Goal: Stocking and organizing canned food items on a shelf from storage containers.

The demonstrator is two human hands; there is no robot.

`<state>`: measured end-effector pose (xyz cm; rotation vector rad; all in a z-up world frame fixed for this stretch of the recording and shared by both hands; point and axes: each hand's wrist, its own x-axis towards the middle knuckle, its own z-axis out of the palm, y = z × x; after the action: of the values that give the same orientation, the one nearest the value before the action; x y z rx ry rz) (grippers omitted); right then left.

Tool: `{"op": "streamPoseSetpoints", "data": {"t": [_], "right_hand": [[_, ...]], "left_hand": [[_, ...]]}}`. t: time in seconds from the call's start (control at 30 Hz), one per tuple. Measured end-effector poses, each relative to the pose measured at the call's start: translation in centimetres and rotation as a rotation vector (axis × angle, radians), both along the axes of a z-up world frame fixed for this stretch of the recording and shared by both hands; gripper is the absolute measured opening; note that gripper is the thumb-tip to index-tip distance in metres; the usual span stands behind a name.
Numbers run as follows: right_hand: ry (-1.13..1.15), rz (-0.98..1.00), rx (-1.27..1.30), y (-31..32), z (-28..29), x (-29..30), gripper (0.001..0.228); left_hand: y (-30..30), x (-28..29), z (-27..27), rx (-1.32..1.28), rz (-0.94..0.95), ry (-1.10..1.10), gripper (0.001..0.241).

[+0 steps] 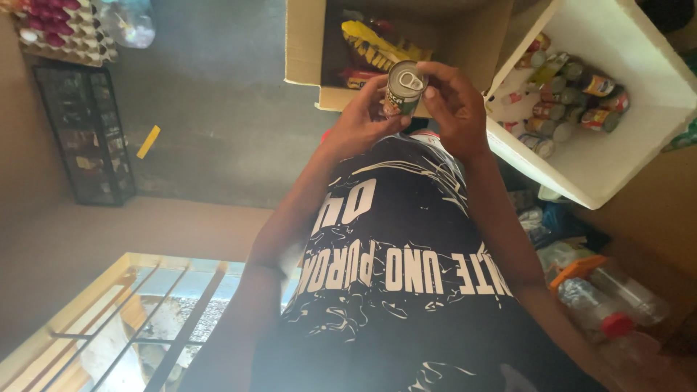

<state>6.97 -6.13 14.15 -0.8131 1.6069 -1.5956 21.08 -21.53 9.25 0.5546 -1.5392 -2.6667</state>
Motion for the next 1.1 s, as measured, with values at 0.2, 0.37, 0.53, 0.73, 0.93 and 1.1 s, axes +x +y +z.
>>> {"op": "streamPoseSetpoints", "data": {"t": [0.2,0.37,0.53,0.73,0.93,1.1], "right_hand": [[-0.007,0.023,0.042,-1.4,0.8,0.7,0.035],[0.089,0.015,0.046,-1.7,0.4,1.1,0.036],[0.025,0.006,0.07,-0.9,-1.0,1.4,0.04],[0.027,0.13,0.064,-1.4,0.6,2.3,0.09],[0.126,0.172,0.157,-1.3,0.5,3.0,0.119],[0.533,0.133,0.293,-1.2,0.7,2.9,0.116]], "left_hand": [[-0.4,1.4,-1.7,-0.242,0.023,0.082,0.059],[-0.3,1.8,-1.6,-0.082,-0.057,-0.079,0.054],[0.3,2.4,-3.6,-0.058,-0.108,-0.107,0.06],[-0.2,2.6,-0.4,0.576,-0.105,0.022,0.074],[0.2,3.2,-4.4,0.592,-0.028,-0.134,0.077],[-1.7,3.0,-2.0,-0.088,-0.033,-0.143,0.066]]}}
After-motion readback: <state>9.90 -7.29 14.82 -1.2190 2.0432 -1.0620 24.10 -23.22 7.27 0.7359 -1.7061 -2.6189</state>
